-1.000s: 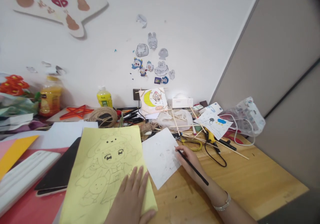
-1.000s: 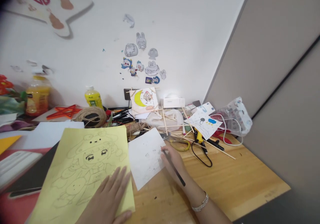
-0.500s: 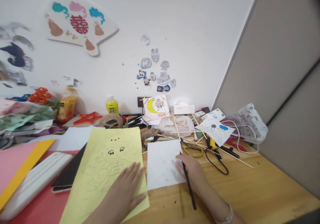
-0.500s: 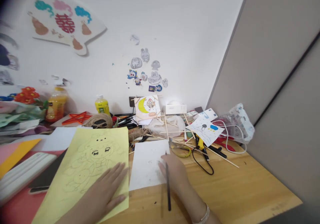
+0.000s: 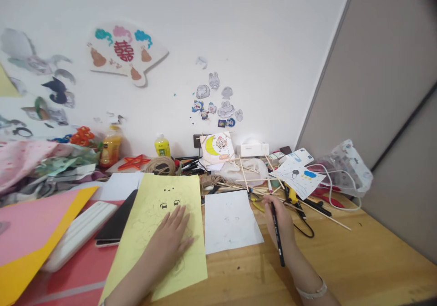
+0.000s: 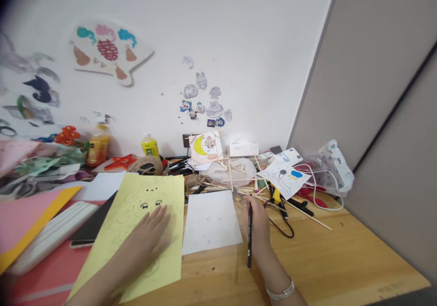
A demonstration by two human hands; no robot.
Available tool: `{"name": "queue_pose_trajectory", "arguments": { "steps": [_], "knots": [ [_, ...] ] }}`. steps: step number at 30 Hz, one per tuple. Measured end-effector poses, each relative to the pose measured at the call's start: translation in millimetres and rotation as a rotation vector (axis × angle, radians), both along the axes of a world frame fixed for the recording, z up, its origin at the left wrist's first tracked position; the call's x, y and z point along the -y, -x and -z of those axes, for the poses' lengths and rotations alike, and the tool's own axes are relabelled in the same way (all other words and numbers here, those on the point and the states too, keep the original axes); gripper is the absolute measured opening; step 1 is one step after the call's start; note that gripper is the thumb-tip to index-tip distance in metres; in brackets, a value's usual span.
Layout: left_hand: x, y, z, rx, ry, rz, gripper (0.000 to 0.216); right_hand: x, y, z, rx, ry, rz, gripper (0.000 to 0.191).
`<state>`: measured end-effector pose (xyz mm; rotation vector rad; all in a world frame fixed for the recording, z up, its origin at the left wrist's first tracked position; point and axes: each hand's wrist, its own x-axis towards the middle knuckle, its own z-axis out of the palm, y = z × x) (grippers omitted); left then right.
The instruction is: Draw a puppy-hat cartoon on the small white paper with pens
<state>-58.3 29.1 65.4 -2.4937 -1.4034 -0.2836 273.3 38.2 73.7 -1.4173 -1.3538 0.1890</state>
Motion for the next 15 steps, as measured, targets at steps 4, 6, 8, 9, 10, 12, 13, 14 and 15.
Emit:
{"name": "queue_pose_trajectory", "arguments": {
  "steps": [4, 6, 8, 9, 10, 12, 13, 14, 15],
  "knots": [
    [35, -34, -1.5, -0.048, -0.009, 0.069, 0.058, -2, -1, 3.4, -0.034, -0.021, 0.028, 0.024],
    [52, -64, 3.2, -0.078, -0.01, 0.179, 0.07, -3, -1, 4.7, -0.048, -0.026, 0.039, 0.025],
    [62, -98, 10.3, -0.141, -0.028, 0.365, 0.047, -4, -1, 4.7, -0.055, -0.026, 0.033, 0.026],
    [64, -113, 14.0, -0.151, -0.026, 0.416, 0.038, -4, -1, 4.5, -0.058, -0.028, 0.026, 0.026],
    [63, -127, 17.5, -0.155, -0.022, 0.465, 0.035, -4, -1, 4.3, -0.063, -0.032, 0.016, 0.026],
    [59, -150, 23.9, -0.147, -0.022, 0.538, 0.033, -4, -2, 4.7, -0.072, -0.04, 0.0, 0.026],
    [55, -159, 26.8, -0.136, -0.022, 0.548, 0.034, -5, -3, 5.5, -0.074, -0.04, -0.004, 0.026],
    [52, -167, 29.8, -0.121, -0.023, 0.538, 0.036, -5, -3, 6.7, -0.074, -0.037, -0.005, 0.025],
    [48, -174, 33.0, -0.106, -0.021, 0.528, 0.037, -5, -4, 8.2, -0.073, -0.031, -0.005, 0.025]
  ]
}}
